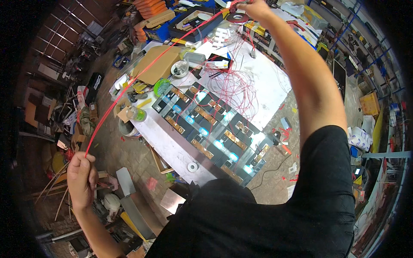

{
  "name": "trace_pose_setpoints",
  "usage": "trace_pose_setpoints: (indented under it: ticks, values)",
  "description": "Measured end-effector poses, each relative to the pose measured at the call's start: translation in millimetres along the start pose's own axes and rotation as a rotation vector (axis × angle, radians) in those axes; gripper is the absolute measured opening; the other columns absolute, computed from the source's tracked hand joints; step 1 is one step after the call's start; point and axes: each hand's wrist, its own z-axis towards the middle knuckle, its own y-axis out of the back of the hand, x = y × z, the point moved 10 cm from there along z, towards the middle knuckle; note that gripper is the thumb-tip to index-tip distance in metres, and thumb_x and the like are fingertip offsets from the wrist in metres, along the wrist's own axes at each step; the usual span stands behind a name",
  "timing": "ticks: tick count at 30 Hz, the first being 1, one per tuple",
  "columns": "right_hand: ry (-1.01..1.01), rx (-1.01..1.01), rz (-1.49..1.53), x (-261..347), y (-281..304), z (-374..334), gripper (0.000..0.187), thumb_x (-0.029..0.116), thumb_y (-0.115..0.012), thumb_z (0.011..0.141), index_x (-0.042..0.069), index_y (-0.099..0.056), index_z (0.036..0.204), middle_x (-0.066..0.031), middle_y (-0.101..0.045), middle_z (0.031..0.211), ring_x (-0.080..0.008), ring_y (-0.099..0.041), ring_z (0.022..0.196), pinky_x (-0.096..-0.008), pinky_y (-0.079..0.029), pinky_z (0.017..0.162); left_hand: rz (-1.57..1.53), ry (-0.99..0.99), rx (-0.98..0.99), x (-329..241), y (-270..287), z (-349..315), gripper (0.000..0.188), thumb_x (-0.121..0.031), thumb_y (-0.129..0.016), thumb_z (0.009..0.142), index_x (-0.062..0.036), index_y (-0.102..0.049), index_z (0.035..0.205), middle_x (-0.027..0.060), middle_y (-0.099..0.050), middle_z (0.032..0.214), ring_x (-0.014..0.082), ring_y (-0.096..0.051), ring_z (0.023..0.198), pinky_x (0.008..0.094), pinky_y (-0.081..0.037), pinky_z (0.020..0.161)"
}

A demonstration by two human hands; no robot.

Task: The person assembles a battery pack by connecting red wires to multiple battery cells, securing them with blue tape, and attaching a black electronic module. The person handles the battery pack and wires throughout the process.

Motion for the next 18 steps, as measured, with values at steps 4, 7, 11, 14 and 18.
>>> trace_pose_setpoints:
  ticks: [4,7,11,14,18]
  values:
    - [0.083,-0.193,-0.467,-23.3,-30.0,-8.7,0.050,0.024,-0.077,0.086,0.001,-0.066,0.129,-0.0160,-0.076,0.102,-0.0254,-0.073,0.091,-0.0371,-0.056,0.082,-0.049,0.014,-0.035,12.1,-10.7,-9.7,0.025,-0.030,-0.060,0.107,-0.0044,-0.062,0.106,-0.0046,-0.045,0.058,0.0036,-0.034,0.046,0.0213,-0.032,0.047]
    - [-0.083,0.028,-0.535,-112.7,-31.1,-23.0,0.062,0.022,-0.078,0.087,0.002,-0.057,0.142,-0.0152,-0.071,0.110,-0.0220,-0.067,0.094,-0.0348,-0.054,0.079,-0.086,0.039,-0.020,25.7,-20.5,-5.8,0.024,-0.029,-0.058,0.108,-0.0049,-0.062,0.106,-0.0037,-0.046,0.057,0.0037,-0.035,0.046,0.0214,-0.030,0.046]
    - [-0.456,0.411,-0.601,-179.5,-84.5,-108.4,0.066,0.023,-0.078,0.088,0.004,-0.054,0.146,-0.0155,-0.073,0.108,-0.0205,-0.068,0.085,-0.0351,-0.057,0.074,-0.174,0.093,-0.065,52.4,-20.5,-9.1,0.024,-0.028,-0.055,0.109,-0.0047,-0.062,0.107,-0.0033,-0.046,0.057,0.0041,-0.034,0.046,0.0214,-0.027,0.046]
    - [-0.273,0.452,-0.897,-240.7,-75.3,-157.4,0.063,0.027,-0.079,0.085,0.003,-0.060,0.140,-0.0225,-0.074,0.113,-0.0308,-0.072,0.090,-0.0412,-0.058,0.080,-0.206,0.115,-0.054,65.2,-21.7,-4.9,0.023,-0.026,-0.055,0.109,-0.0039,-0.062,0.107,-0.0029,-0.045,0.057,0.0043,-0.034,0.046,0.0217,-0.027,0.046]
    - [-0.457,0.699,-0.837,-304.6,-90.6,-236.0,0.046,0.036,-0.072,0.084,0.000,-0.075,0.113,-0.0237,-0.075,0.107,-0.0375,-0.072,0.097,-0.0416,-0.056,0.088,-0.184,0.211,-0.105,81.3,-10.5,-13.1,0.022,-0.024,-0.056,0.109,-0.0029,-0.062,0.106,-0.0022,-0.047,0.058,0.0047,-0.035,0.046,0.0219,-0.028,0.046]
